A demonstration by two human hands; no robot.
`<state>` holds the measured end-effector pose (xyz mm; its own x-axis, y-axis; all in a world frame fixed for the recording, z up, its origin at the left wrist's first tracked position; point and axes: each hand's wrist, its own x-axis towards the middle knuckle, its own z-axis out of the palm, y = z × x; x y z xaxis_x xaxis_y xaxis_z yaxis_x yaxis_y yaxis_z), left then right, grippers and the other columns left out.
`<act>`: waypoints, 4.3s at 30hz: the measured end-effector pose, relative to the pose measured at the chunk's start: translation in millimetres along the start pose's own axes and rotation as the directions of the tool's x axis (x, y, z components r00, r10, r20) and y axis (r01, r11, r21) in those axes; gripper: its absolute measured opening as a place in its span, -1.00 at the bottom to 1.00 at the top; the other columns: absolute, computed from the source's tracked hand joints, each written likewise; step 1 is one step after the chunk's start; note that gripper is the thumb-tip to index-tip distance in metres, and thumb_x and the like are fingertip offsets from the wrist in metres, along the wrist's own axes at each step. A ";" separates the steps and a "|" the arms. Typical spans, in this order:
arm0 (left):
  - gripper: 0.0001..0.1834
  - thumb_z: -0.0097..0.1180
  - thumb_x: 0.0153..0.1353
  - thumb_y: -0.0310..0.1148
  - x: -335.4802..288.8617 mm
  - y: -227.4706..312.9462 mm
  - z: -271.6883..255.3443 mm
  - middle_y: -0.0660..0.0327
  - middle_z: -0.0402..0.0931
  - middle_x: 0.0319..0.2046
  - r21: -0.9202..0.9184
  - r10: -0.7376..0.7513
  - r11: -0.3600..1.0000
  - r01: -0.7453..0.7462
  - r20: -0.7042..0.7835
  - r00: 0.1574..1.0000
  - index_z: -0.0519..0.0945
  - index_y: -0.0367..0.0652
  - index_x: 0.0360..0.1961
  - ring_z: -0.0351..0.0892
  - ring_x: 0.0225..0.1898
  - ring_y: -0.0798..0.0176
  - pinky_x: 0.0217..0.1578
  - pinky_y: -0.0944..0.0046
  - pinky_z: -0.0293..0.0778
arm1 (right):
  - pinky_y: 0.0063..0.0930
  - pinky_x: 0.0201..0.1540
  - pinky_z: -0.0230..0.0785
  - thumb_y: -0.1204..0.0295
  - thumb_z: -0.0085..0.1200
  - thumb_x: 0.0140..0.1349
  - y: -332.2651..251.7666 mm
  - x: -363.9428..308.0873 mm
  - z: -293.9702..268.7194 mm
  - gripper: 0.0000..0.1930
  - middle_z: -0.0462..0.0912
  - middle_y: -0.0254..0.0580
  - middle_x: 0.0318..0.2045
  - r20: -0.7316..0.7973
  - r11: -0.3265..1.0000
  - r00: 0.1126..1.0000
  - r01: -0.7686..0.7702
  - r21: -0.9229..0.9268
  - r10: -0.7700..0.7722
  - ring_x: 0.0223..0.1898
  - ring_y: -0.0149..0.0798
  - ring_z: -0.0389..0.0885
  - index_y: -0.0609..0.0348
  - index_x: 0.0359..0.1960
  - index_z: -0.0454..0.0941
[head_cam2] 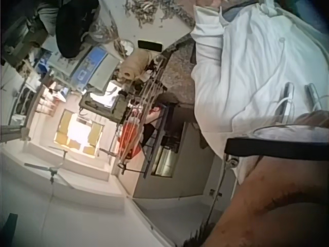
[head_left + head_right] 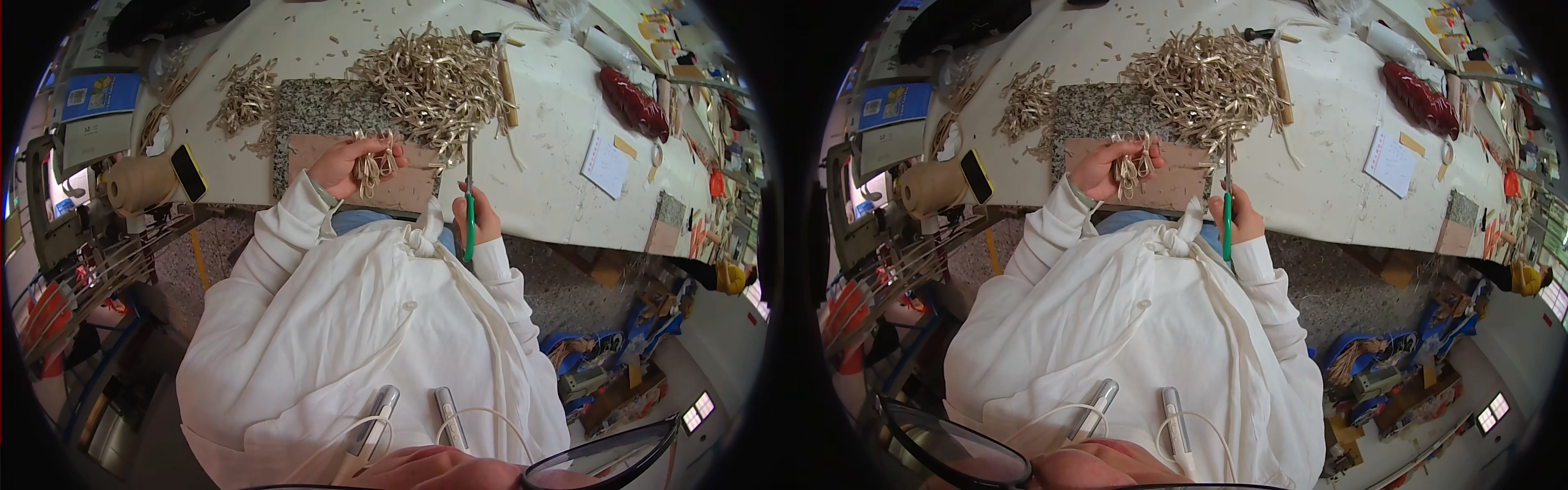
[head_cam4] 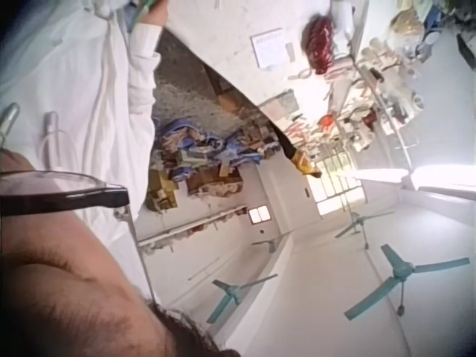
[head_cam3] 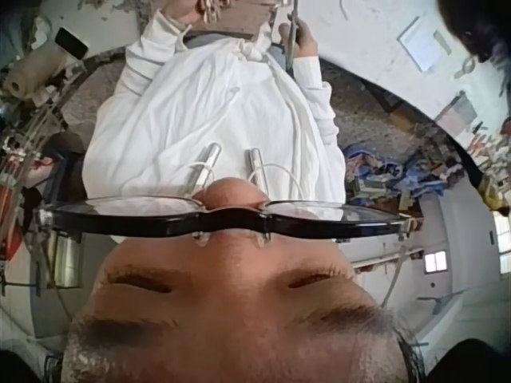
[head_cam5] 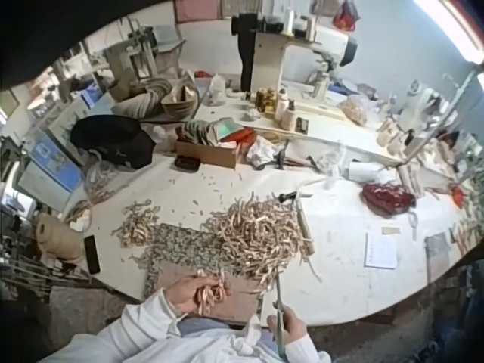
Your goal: The person repeatedly picks up looped strips from a pile on the table by hand and trims them using scissors.
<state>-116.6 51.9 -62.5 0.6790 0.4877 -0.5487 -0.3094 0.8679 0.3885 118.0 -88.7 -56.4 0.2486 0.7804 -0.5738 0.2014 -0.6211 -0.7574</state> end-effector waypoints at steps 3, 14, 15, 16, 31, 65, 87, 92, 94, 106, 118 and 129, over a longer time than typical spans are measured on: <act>-0.69 -0.06 0.26 -0.36 2.1 3.2 -31.0 0.10 0.53 -0.28 0.002 0.039 0.999 -0.039 -0.043 0.998 0.42 -0.32 -0.03 0.58 -0.23 0.24 -0.28 0.28 0.57 | -0.59 -0.60 0.28 0.03 0.09 0.16 17.6 2.2 2.2 -0.44 0.52 -0.33 -0.56 0.033 0.997 0.999 -0.026 0.079 0.023 -0.63 -0.53 0.43 0.14 0.08 0.37; -0.02 0.17 0.02 0.11 -26.9 135.8 -200.2 -0.07 0.03 0.27 0.787 0.780 0.408 0.463 -0.564 0.271 0.05 -0.33 0.27 0.12 0.25 -0.08 0.23 0.06 0.06 | -0.61 -0.65 0.28 0.11 0.06 0.21 8.8 -1.3 0.1 -0.47 0.57 -0.27 -0.48 0.084 0.994 0.995 -0.069 0.089 0.062 -0.62 -0.52 0.44 0.17 0.11 0.32; -0.17 0.21 0.03 0.02 -19.0 128.2 -182.2 -0.09 0.22 0.18 0.793 0.881 0.165 0.586 -0.386 0.275 0.22 -0.30 0.20 0.26 0.16 -0.08 0.18 0.10 0.17 | -0.61 -0.64 0.29 0.13 0.07 0.21 7.1 -0.1 0.7 -0.48 0.59 -0.26 -0.46 0.099 0.996 0.993 -0.075 0.044 0.070 -0.61 -0.52 0.44 0.17 0.11 0.33; -0.17 0.21 0.03 0.02 -6.4 116.2 -172.0 -0.09 0.22 0.18 0.800 0.877 0.160 0.578 -0.384 0.288 0.22 -0.30 0.20 0.26 0.16 -0.08 0.18 0.10 0.17 | -0.61 -0.63 0.29 0.16 0.08 0.21 5.5 -0.6 0.3 -0.49 0.60 -0.25 -0.44 0.115 0.997 0.990 -0.082 -0.004 0.082 -0.60 -0.53 0.45 0.18 0.10 0.33; -0.64 0.20 0.02 -0.35 141.5 -37.4 -61.0 0.22 0.51 -0.24 0.925 0.481 -0.373 -0.070 0.257 0.838 0.49 -0.10 -0.11 0.37 -0.04 0.09 -0.02 0.12 0.33 | -0.64 -0.58 0.28 0.19 0.07 0.20 14.8 1.5 11.5 -0.51 0.57 -0.38 -0.52 0.036 0.993 0.998 0.056 -0.105 -0.053 -0.62 -0.55 0.41 0.19 0.09 0.36; -0.79 0.25 0.10 -0.27 24.7 -25.1 20.3 0.42 0.49 -0.55 0.648 0.031 0.762 0.002 -0.039 0.999 0.61 -0.16 -0.31 0.38 -0.53 0.58 -0.54 0.52 0.30 | -0.39 -0.27 0.42 -0.11 -0.11 0.20 -13.6 5.1 2.5 -0.43 0.60 -0.12 -0.50 0.304 0.973 0.945 0.177 -0.150 -0.125 -0.39 -0.11 0.62 0.14 -0.02 0.46; -0.80 0.01 0.25 -0.39 29.6 -26.1 24.3 0.24 0.53 -0.15 -0.049 0.142 0.987 -0.154 -0.183 0.973 0.51 -0.17 -0.11 0.57 -0.15 0.29 -0.11 0.30 0.55 | -0.36 -0.27 0.40 0.02 -0.15 0.25 -31.8 -6.2 -7.4 -0.50 0.62 -0.22 -0.47 0.353 0.956 0.935 0.137 -0.260 -0.038 -0.36 -0.12 0.61 0.07 0.10 0.33; -0.80 0.01 0.25 -0.40 30.7 -33.0 31.8 0.22 0.53 -0.14 -0.077 0.203 0.972 -0.221 -0.197 0.959 0.50 -0.19 -0.11 0.55 -0.11 0.26 -0.04 0.24 0.51 | -0.38 -0.24 0.40 -0.01 -0.15 0.23 -41.0 -6.9 -2.5 -0.49 0.62 -0.22 -0.46 0.326 0.959 0.943 0.148 -0.240 -0.064 -0.33 -0.13 0.61 0.08 0.08 0.35; -0.80 0.01 0.26 -0.41 31.1 -33.7 32.7 0.21 0.52 -0.13 -0.078 0.214 0.970 -0.232 -0.193 0.958 0.50 -0.20 -0.11 0.55 -0.10 0.26 -0.03 0.23 0.50 | -0.38 -0.24 0.40 -0.01 -0.16 0.23 -41.2 -6.1 -2.5 -0.49 0.62 -0.21 -0.46 0.321 0.964 0.944 0.154 -0.216 -0.079 -0.34 -0.12 0.61 0.08 0.07 0.35; -0.80 0.00 0.25 -0.43 32.0 -32.7 37.9 0.17 0.52 -0.13 -0.064 0.234 0.965 -0.253 -0.215 0.948 0.49 -0.22 -0.11 0.53 -0.07 0.24 -0.01 0.22 0.50 | -0.34 -0.27 0.41 -0.04 -0.13 0.22 -33.7 -1.1 -2.5 -0.48 0.62 -0.16 -0.50 0.275 0.959 0.956 0.172 -0.225 -0.107 -0.36 -0.06 0.62 0.07 0.03 0.40; -0.80 -0.03 0.26 -0.46 42.6 -34.1 34.1 0.14 0.52 -0.12 -0.065 0.219 0.968 -0.241 -0.248 0.944 0.48 -0.22 -0.10 0.54 -0.12 0.28 -0.05 0.26 0.48 | -0.45 -0.38 0.40 0.08 -0.09 0.27 -22.1 1.2 3.3 -0.59 0.59 -0.18 -0.56 0.163 0.984 0.980 0.132 -0.117 -0.112 -0.51 -0.29 0.56 0.20 -0.16 0.49; -0.80 0.03 0.08 -0.53 166.7 -19.8 -24.4 0.13 0.44 -0.37 0.994 0.507 -0.031 -0.105 0.107 0.855 0.54 -0.17 -0.23 0.50 -0.34 0.17 -0.28 0.25 0.42 | -0.60 -0.82 -0.04 -0.04 -0.19 0.30 -9.7 -0.9 -0.9 -0.47 0.26 -0.46 -0.81 0.017 0.964 0.996 -0.092 0.248 0.090 -0.87 -0.57 0.15 0.27 -0.13 0.45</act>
<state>-13.5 118.3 -179.8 0.4949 0.8471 -0.1935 0.6000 -0.1720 0.7813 116.6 -83.5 -48.2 0.2496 0.7221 -0.6452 -0.0636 -0.6526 -0.7550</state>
